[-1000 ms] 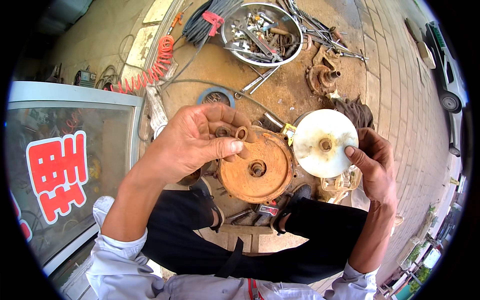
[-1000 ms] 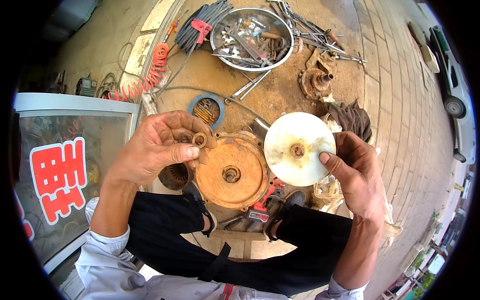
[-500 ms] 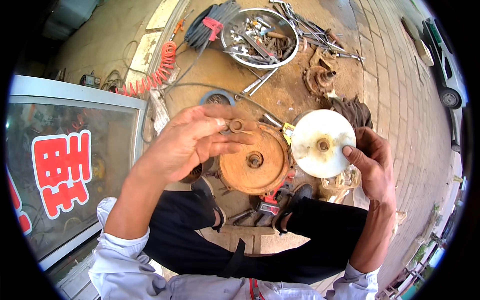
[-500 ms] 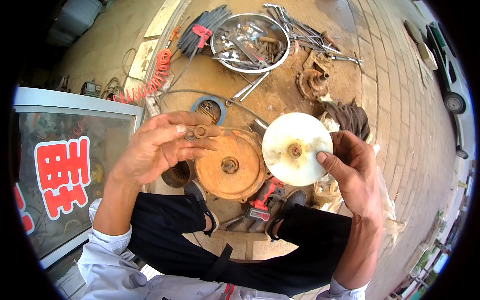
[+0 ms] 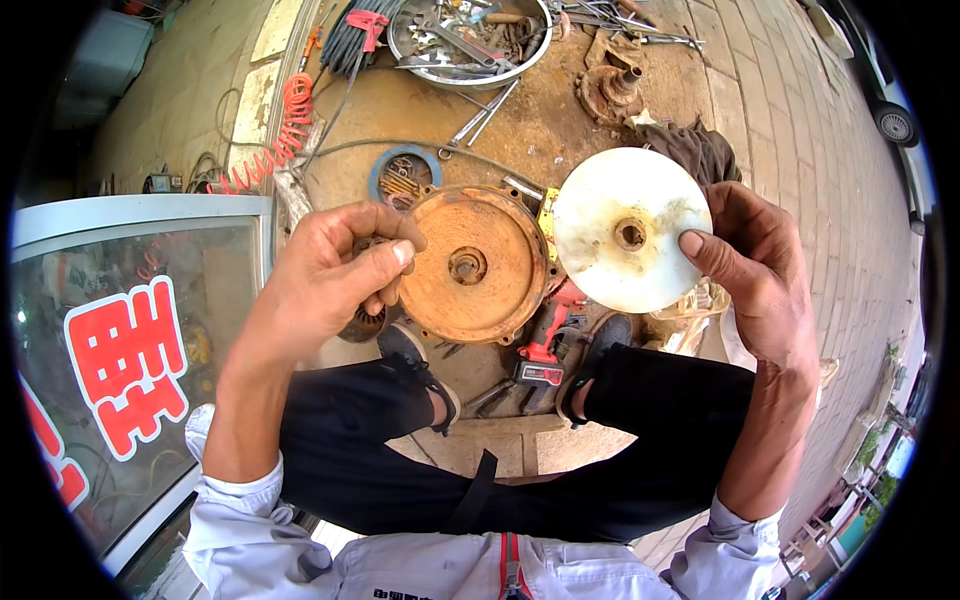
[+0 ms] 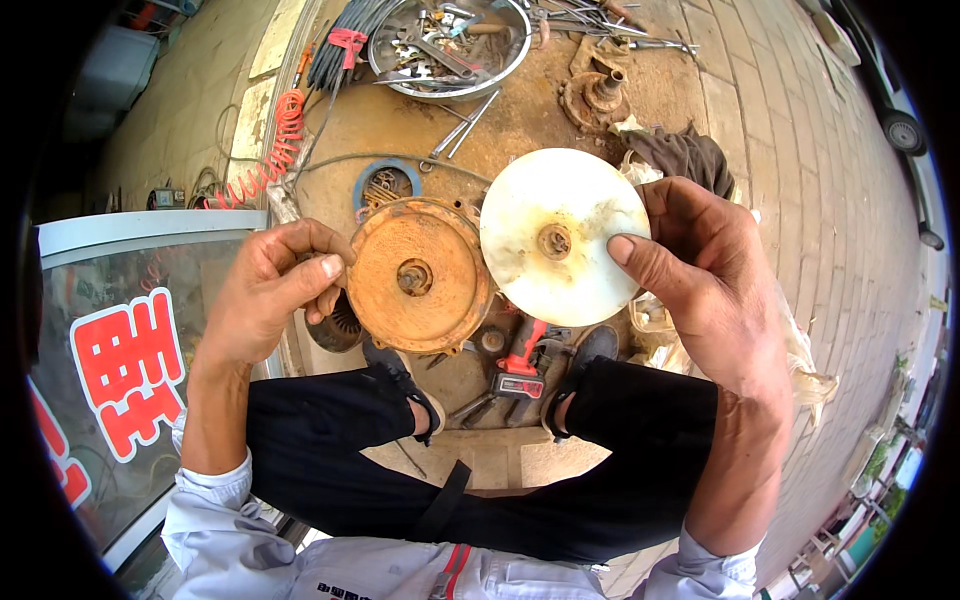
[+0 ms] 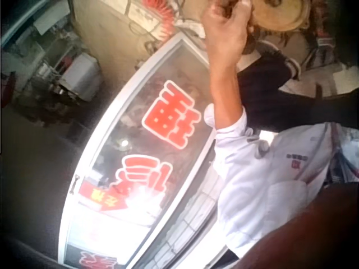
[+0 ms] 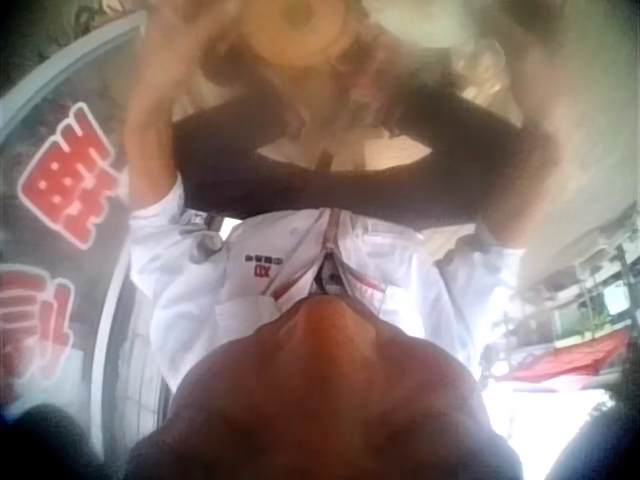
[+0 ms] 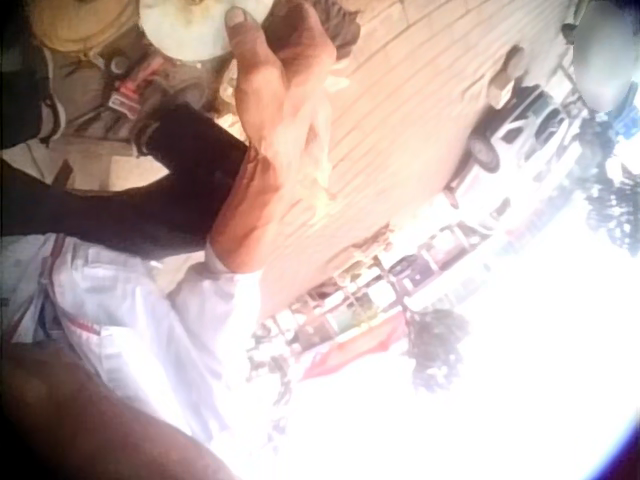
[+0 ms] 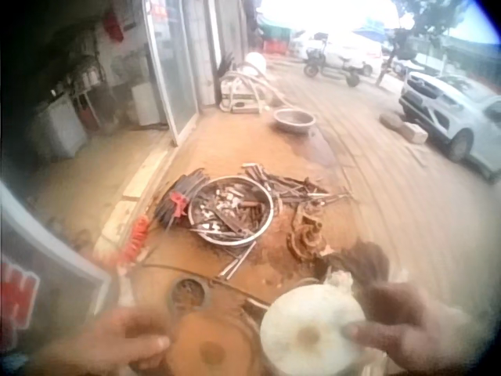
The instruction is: The person sits on the ground and uses a hammer and chisel to remove a white plastic disc from a rusty cylindrical metal housing. They then use a power drill to remove a bolt from the disc and separate the components.
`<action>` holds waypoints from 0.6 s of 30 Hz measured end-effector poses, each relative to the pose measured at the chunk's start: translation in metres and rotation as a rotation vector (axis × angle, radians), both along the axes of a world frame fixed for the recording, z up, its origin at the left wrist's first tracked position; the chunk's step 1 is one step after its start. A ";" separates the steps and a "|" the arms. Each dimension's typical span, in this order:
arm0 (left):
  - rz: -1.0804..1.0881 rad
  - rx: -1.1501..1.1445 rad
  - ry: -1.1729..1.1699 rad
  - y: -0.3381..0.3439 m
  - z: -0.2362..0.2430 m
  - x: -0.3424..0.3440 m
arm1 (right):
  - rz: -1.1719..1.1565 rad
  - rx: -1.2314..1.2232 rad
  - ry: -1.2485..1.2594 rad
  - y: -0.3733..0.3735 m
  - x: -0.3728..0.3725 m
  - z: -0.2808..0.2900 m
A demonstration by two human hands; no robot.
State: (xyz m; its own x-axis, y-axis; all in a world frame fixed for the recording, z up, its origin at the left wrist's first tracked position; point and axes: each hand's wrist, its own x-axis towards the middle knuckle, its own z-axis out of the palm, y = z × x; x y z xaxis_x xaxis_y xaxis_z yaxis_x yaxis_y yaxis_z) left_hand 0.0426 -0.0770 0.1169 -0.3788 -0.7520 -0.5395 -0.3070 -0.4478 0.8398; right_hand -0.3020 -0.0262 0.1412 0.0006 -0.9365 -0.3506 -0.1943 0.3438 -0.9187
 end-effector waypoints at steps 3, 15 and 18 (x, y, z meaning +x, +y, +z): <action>-0.047 0.017 -0.057 0.002 0.003 -0.005 | -0.022 0.011 -0.017 0.003 -0.002 0.000; -0.216 -0.068 -0.284 -0.001 -0.007 -0.014 | -0.017 0.037 -0.001 -0.002 -0.012 -0.003; -0.237 -0.098 -0.318 -0.003 -0.005 -0.016 | -0.059 0.029 -0.038 -0.004 -0.012 -0.007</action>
